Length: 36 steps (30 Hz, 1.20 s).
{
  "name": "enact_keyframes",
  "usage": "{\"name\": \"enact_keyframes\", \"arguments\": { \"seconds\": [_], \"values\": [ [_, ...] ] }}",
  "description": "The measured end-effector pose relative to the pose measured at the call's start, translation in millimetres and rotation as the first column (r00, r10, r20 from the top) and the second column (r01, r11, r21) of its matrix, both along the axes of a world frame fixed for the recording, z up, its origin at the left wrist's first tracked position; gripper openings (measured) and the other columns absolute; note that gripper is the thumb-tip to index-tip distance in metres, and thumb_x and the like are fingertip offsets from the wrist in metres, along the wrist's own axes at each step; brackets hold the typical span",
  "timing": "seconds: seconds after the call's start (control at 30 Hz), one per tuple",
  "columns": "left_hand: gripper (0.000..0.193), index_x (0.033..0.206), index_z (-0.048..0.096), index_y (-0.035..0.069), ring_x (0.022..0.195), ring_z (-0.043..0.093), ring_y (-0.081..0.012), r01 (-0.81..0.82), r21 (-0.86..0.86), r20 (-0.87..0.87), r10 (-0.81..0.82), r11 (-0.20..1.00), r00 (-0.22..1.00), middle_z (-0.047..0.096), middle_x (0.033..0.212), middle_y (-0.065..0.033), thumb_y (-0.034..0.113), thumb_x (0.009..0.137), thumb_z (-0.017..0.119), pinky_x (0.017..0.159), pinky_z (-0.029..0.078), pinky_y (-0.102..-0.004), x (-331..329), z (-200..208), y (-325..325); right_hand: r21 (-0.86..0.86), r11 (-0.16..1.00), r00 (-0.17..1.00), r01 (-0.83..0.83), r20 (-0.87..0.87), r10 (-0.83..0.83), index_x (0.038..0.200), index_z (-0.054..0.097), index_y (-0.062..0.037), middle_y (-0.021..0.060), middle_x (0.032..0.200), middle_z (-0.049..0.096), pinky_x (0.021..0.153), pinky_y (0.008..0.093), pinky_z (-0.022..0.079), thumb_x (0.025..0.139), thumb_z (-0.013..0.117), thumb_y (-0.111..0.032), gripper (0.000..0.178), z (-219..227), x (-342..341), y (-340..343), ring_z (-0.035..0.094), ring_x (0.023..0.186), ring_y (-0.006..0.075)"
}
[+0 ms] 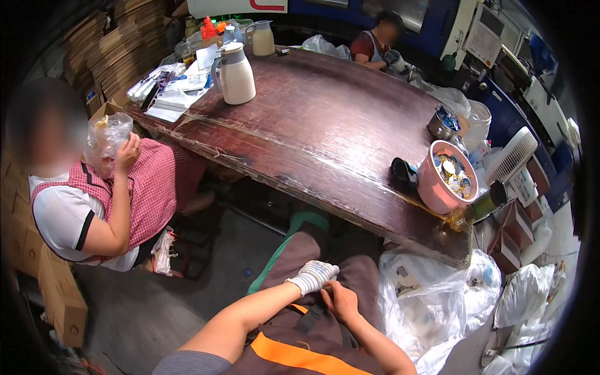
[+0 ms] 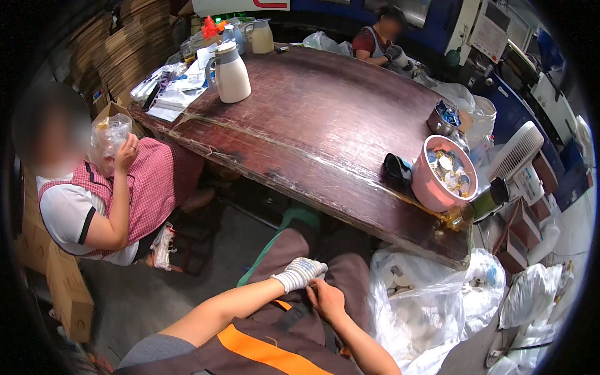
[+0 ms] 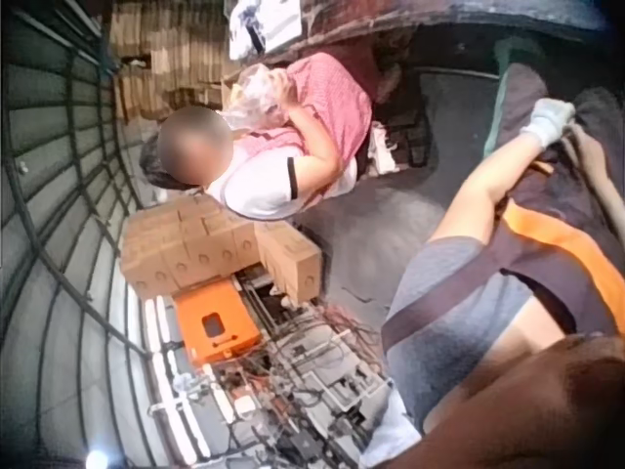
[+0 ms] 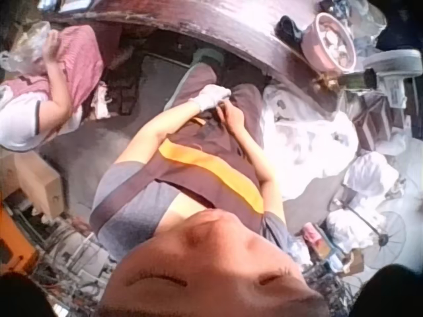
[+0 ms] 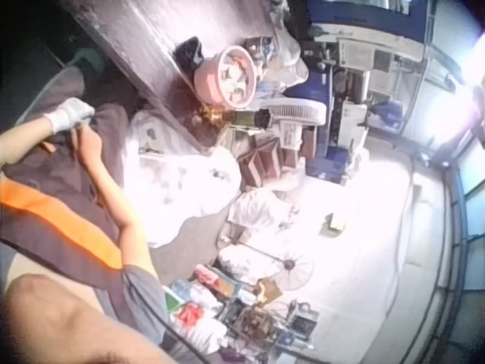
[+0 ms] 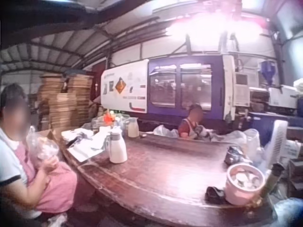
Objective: The person repeatedly picks up white plastic kettles, places a lid on each, and secures it with a blue rubber band. They handle the kettles one at a time, placing finished units on the table. A coworker is visible across the table performing a similar task.
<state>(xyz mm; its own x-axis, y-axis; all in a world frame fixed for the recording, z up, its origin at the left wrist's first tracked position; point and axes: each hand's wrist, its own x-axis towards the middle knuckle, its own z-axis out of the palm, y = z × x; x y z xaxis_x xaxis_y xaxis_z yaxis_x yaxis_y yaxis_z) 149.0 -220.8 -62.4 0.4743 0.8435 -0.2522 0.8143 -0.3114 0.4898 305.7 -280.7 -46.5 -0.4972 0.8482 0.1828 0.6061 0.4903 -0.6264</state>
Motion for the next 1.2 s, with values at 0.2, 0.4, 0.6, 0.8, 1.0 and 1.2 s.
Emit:
{"name": "enact_keyframes", "arguments": {
  "seconds": [0.2, 0.4, 0.6, 0.8, 1.0, 1.2],
  "values": [
    [0.02, 0.098, 0.066, 0.009, 0.093, 0.068, -0.0325, -0.022, 0.032, -0.036, 0.023, 0.999, 0.999, 0.07, 0.098, -0.0164, 0.022, 0.083, 0.062, 0.076, 0.054, -0.0439, -6, 5, 2, 0.003, 1.0, 1.0, -0.006, -0.021, 0.006, 0.106, 0.055, -0.0091, 0.0109, 0.079, 0.068, 0.061, 0.0398, 0.051, 0.086, 0.069, -0.025, 0.029, -8, -3, 7, 0.066, 0.071, 0.0313],
    [0.022, 0.1, 0.064, 0.012, 0.092, 0.068, -0.0321, -0.107, 0.065, -0.037, 0.109, 0.992, 0.993, 0.07, 0.098, -0.0134, 0.025, 0.082, 0.065, 0.077, 0.053, -0.0444, -13, 11, -8, -0.052, 0.998, 0.999, -0.043, -0.035, 0.041, 0.109, 0.055, -0.0096, 0.0106, 0.083, 0.068, 0.062, 0.04, 0.051, 0.087, 0.067, -0.025, 0.03, -2, -3, 9, 0.066, 0.072, 0.0308],
    [0.023, 0.101, 0.062, 0.013, 0.092, 0.067, -0.0334, -0.161, 0.061, 0.017, 0.161, 0.985, 0.987, 0.069, 0.097, -0.0128, 0.022, 0.08, 0.067, 0.076, 0.053, -0.0451, -19, 10, -6, -0.014, 0.999, 0.999, -0.034, -0.032, 0.034, 0.111, 0.056, -0.0104, 0.0099, 0.079, 0.066, 0.059, 0.0404, 0.049, 0.085, 0.068, -0.019, 0.031, -8, -1, 15, 0.065, 0.069, 0.0304],
    [0.027, 0.107, 0.063, 0.014, 0.095, 0.065, -0.0335, -0.119, -0.017, -0.026, 0.119, 0.993, 0.993, 0.069, 0.102, -0.0129, 0.023, 0.081, 0.066, 0.08, 0.052, -0.0444, -13, 11, 6, 0.024, 1.0, 0.998, 0.004, -0.069, -0.002, 0.113, 0.056, -0.0116, 0.0107, 0.079, 0.066, 0.059, 0.0414, 0.049, 0.084, 0.066, -0.016, 0.032, -17, 2, 20, 0.065, 0.069, 0.0311],
    [0.026, 0.104, 0.063, 0.014, 0.093, 0.065, -0.0335, -0.121, 0.008, 0.01, 0.121, 0.993, 0.993, 0.069, 0.098, -0.0129, 0.022, 0.08, 0.068, 0.078, 0.052, -0.0444, -8, -1, 7, -0.088, 0.995, 0.998, 0.05, -0.022, -0.052, 0.109, 0.057, -0.0115, 0.0124, 0.077, 0.066, 0.06, 0.0426, 0.05, 0.084, 0.064, -0.014, 0.027, -18, 3, 22, 0.065, 0.07, 0.0323],
    [0.024, 0.101, 0.063, 0.013, 0.092, 0.066, -0.0333, -0.087, 0.004, -0.004, 0.087, 0.996, 0.996, 0.068, 0.096, -0.0133, 0.021, 0.079, 0.067, 0.078, 0.052, -0.0437, -6, 0, 6, -0.074, 0.997, 0.996, 0.035, -0.08, -0.041, 0.103, 0.059, -0.0108, 0.0137, 0.077, 0.066, 0.061, 0.0431, 0.05, 0.081, 0.064, -0.012, 0.022, -20, 4, 25, 0.065, 0.07, 0.0334]
  ]
}}
